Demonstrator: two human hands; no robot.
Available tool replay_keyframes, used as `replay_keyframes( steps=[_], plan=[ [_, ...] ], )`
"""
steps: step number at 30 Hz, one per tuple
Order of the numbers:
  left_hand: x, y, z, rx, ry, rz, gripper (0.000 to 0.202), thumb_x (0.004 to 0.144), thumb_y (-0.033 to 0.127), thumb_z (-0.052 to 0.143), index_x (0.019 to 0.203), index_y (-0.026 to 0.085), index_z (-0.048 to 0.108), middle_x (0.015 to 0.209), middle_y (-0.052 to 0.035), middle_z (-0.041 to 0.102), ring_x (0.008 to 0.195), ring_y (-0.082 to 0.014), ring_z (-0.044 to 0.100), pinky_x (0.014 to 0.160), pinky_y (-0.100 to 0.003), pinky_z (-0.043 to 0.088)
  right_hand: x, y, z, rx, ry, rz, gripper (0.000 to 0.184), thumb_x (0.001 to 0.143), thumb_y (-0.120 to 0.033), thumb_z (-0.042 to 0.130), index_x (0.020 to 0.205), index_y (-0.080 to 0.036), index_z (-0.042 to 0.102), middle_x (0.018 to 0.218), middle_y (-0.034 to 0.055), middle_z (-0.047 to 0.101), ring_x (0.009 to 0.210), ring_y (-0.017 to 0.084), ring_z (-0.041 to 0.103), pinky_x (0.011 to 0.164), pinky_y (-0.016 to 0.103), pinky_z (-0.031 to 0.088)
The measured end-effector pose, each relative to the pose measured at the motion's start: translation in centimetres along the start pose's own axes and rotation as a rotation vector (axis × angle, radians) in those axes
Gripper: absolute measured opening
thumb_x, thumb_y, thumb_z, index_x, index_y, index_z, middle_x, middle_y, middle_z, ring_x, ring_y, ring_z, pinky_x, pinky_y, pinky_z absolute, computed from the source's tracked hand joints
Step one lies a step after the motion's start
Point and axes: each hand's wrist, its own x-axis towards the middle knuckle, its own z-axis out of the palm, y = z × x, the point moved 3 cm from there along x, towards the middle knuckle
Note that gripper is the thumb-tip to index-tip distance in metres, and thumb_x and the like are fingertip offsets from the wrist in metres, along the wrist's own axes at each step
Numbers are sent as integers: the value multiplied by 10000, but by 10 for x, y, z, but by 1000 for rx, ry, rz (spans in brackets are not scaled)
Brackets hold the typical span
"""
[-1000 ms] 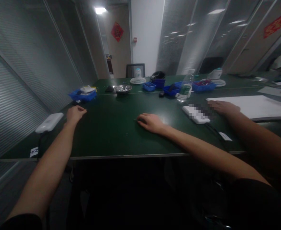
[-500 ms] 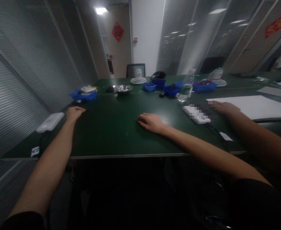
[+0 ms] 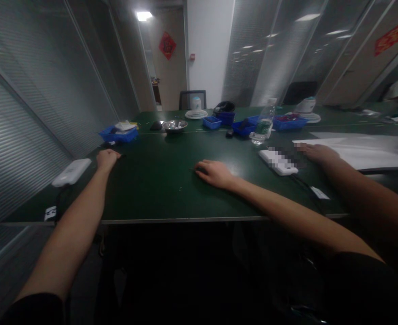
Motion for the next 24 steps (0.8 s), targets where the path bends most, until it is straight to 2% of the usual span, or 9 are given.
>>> replay_keyframes(
  steps=[3, 6, 9, 12, 16, 20, 24],
  plan=[
    [0, -4, 1, -4, 19, -124, 199, 823, 153, 631, 973, 106, 753, 804, -45, 729, 878, -238, 631, 802, -352, 494, 0, -1, -1, 1, 4, -6, 337, 1075, -399, 506, 1337, -237, 642, 1257, 94, 698, 963, 212, 681, 781, 302, 467],
    [0, -4, 4, 18, 17, -146, 189, 816, 184, 662, 971, 142, 763, 965, -96, 757, 983, -282, 673, 862, -369, 507, 0, -1, -1, -8, 3, 2, 334, 1075, -404, 505, 1325, -233, 647, 1248, 92, 701, 948, 209, 681, 781, 303, 463],
    [-2, 1, 5, 115, -17, -105, 229, 814, 237, 686, 1018, 168, 763, 1071, -160, 751, 1031, -348, 687, 885, -413, 521, 0, -1, -1, -9, -3, 9, 339, 1072, -412, 505, 1314, -227, 653, 1241, 90, 705, 930, 206, 681, 773, 303, 461],
    [-6, 9, 6, 226, -69, -23, 258, 835, 294, 685, 1031, 147, 767, 1070, -205, 744, 1021, -383, 693, 905, -449, 528, 0, -1, -2, -1, -4, 8, 344, 1069, -411, 504, 1316, -225, 653, 1234, 92, 706, 914, 206, 678, 764, 304, 463],
    [-11, 14, 8, 312, -45, 52, 275, 899, 289, 650, 1059, 99, 769, 1098, -250, 728, 1039, -404, 692, 926, -476, 525, 0, -1, -1, 3, 1, 1, 345, 1069, -404, 503, 1323, -225, 653, 1243, 94, 704, 937, 211, 681, 768, 303, 467],
    [-10, 10, 12, 209, -2, 38, 222, 931, 279, 662, 1059, 136, 773, 1087, -200, 744, 1055, -364, 694, 955, -443, 526, 0, 0, 0, -10, 5, 3, 339, 1071, -408, 502, 1312, -227, 656, 1224, 86, 710, 952, 216, 682, 771, 303, 463],
    [-11, 22, 21, 45, -76, 116, 192, 924, 314, 709, 1047, 185, 779, 1099, -120, 771, 1046, -293, 698, 956, -374, 527, 0, 1, 0, -4, -10, 6, 340, 1075, -411, 500, 1317, -226, 652, 1224, 88, 709, 936, 208, 683, 761, 295, 462]
  ],
)
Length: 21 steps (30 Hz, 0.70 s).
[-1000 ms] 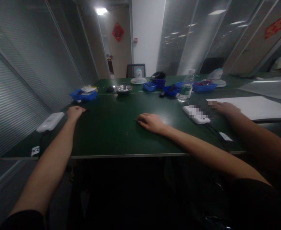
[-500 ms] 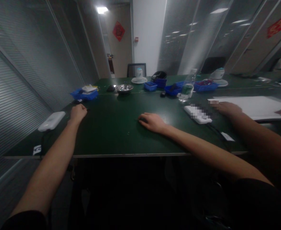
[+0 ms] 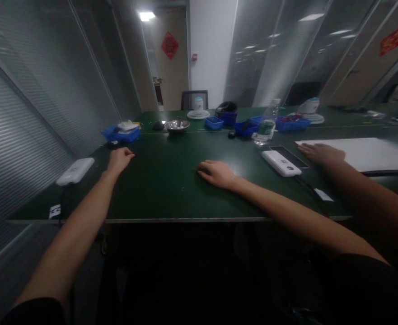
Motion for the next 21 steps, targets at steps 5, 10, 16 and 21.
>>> replay_keyframes(
  steps=[5, 10, 16, 21],
  plan=[
    [-18, 60, 18, -185, -141, 385, 214, 946, 371, 701, 1061, 209, 781, 1114, -78, 775, 1025, -264, 704, 930, -374, 523, 0, 1, -1, 5, 3, 10, 341, 1074, -414, 509, 1327, -233, 649, 1249, 86, 709, 946, 215, 686, 774, 307, 471],
    [-58, 132, 37, -381, -339, 698, 278, 986, 408, 673, 1157, 212, 767, 1169, -67, 763, 1069, -247, 702, 944, -378, 529, -1, -1, -1, 15, 20, -38, 345, 1076, -408, 505, 1336, -224, 637, 1250, 84, 706, 973, 215, 680, 779, 310, 468],
    [-89, 174, 49, -501, -396, 886, 297, 1030, 356, 630, 1267, 226, 753, 1221, -78, 749, 1115, -233, 692, 991, -373, 521, -1, -3, -1, -2, 29, -90, 347, 1077, -406, 499, 1335, -222, 641, 1250, 86, 696, 950, 202, 668, 759, 302, 450],
    [-94, 179, 48, -546, -407, 914, 258, 1025, 342, 646, 1215, 236, 786, 1168, -77, 765, 1091, -231, 704, 993, -377, 525, -2, -3, 0, 2, 29, -102, 334, 1073, -395, 510, 1334, -234, 643, 1238, 78, 695, 916, 191, 662, 749, 294, 438]
  ],
)
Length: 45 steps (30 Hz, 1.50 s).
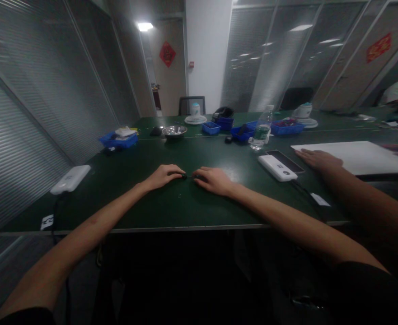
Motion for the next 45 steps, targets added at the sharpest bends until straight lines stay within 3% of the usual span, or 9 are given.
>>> replay_keyframes(
  steps=[23, 30, 34, 41, 45],
  plan=[
    [3, 7, 9, -32, -27, 59, 266, 1028, 323, 645, 1235, 251, 796, 1189, -86, 758, 1105, -226, 700, 993, -374, 531, 0, -3, 3, 50, 27, -52, 334, 1086, -361, 493, 1374, -244, 615, 1261, 90, 669, 938, 194, 672, 789, 305, 477],
    [3, 8, 9, -61, -39, -38, 394, 1014, 338, 655, 1398, 257, 695, 1182, -80, 740, 1059, -229, 683, 956, -375, 524, 2, -2, 1, 55, 50, 35, 350, 1101, -360, 462, 1396, -229, 598, 1279, 98, 670, 1026, 210, 671, 847, 309, 483],
    [3, 2, 4, -6, -39, -41, 349, 1035, 373, 610, 1333, 243, 736, 1180, -92, 724, 1087, -239, 668, 968, -381, 521, 3, 1, 2, 19, 42, 102, 336, 1087, -376, 492, 1361, -235, 625, 1253, 98, 687, 999, 217, 676, 831, 311, 477],
    [-10, -23, -25, 106, 21, -123, 279, 1013, 399, 623, 1162, 232, 790, 1190, -97, 709, 1094, -255, 665, 976, -411, 527, 1, 14, 1, -11, 63, 217, 337, 1074, -405, 497, 1320, -234, 651, 1223, 93, 709, 982, 229, 678, 796, 310, 470],
    [-6, -10, -15, 76, 6, -41, 259, 1024, 369, 612, 1175, 232, 772, 1272, -99, 711, 1222, -263, 630, 1085, -448, 478, 1, 15, 1, -22, 52, 236, 330, 1066, -412, 508, 1300, -239, 664, 1212, 95, 715, 976, 233, 680, 788, 312, 472]
  ],
)
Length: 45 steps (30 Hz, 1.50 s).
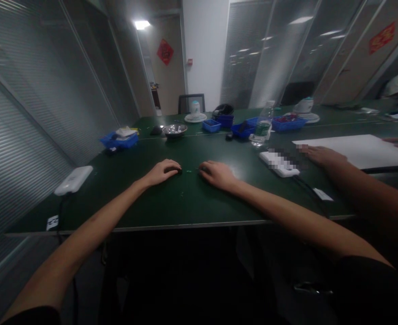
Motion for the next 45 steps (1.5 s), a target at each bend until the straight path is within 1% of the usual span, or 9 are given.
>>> replay_keyframes(
  steps=[4, 7, 11, 15, 19, 25, 30, 38, 45],
  plan=[
    [10, 18, 22, -13, -98, 82, 291, 1050, 351, 574, 1271, 247, 732, 1352, -82, 706, 1282, -248, 618, 1143, -459, 430, 0, -2, 0, -4, -6, -2, 334, 1067, -416, 502, 1305, -245, 662, 1226, 91, 715, 1000, 237, 685, 801, 315, 475],
    [9, 6, 16, 66, -94, 34, 326, 1056, 367, 552, 1314, 255, 716, 1346, -68, 715, 1264, -245, 633, 1135, -453, 434, 0, -2, -1, -5, -14, 2, 332, 1069, -410, 498, 1305, -241, 660, 1235, 96, 713, 1004, 241, 685, 794, 319, 473],
    [-14, -44, -29, 178, -8, -153, 352, 1020, 395, 575, 1295, 242, 733, 1329, -82, 720, 1241, -267, 650, 1107, -435, 468, -1, -2, -2, -2, -32, -12, 338, 1070, -414, 502, 1315, -240, 656, 1240, 100, 711, 1007, 240, 683, 803, 320, 475],
    [-51, -98, -83, 338, 131, -447, 313, 961, 344, 614, 1196, 223, 781, 1306, -100, 730, 1203, -300, 668, 1099, -433, 474, -1, -2, -3, -5, -28, -11, 345, 1069, -419, 498, 1319, -242, 655, 1246, 96, 709, 1005, 241, 681, 796, 317, 474],
    [-79, -124, -116, 452, 208, -720, 287, 900, 291, 657, 1130, 200, 803, 1220, -118, 764, 1141, -322, 689, 1062, -429, 500, -1, -2, -3, -5, -38, -15, 345, 1068, -416, 497, 1319, -238, 652, 1233, 96, 712, 981, 241, 682, 766, 318, 467],
    [-86, -125, -129, 452, 264, -876, 204, 815, 317, 739, 970, 206, 813, 1040, -99, 799, 1018, -301, 721, 951, -374, 557, -2, -3, -4, 4, -39, -21, 343, 1071, -416, 498, 1324, -241, 651, 1241, 94, 710, 1000, 239, 683, 798, 317, 475],
    [-94, -127, -133, 416, 318, -1008, 189, 822, 241, 731, 986, 187, 808, 1054, -121, 788, 996, -307, 723, 930, -399, 560, -3, -3, -6, 6, -50, -21, 353, 1071, -428, 495, 1328, -245, 653, 1253, 97, 704, 983, 238, 683, 794, 316, 477],
    [-100, -128, -137, 292, 438, -1010, 139, 807, 163, 771, 939, 188, 806, 1050, -83, 791, 1033, -268, 720, 1005, -398, 542, -2, -3, -5, 21, -56, -24, 347, 1067, -412, 503, 1327, -237, 653, 1251, 98, 706, 1003, 241, 683, 802, 319, 481],
    [-104, -122, -137, 409, 466, -927, 138, 830, 154, 735, 943, 152, 815, 1030, -99, 793, 1049, -273, 715, 1042, -381, 522, -2, -3, -5, -4, -60, -19, 345, 1067, -413, 505, 1325, -243, 658, 1240, 99, 708, 1001, 244, 680, 815, 325, 480]
  ],
)
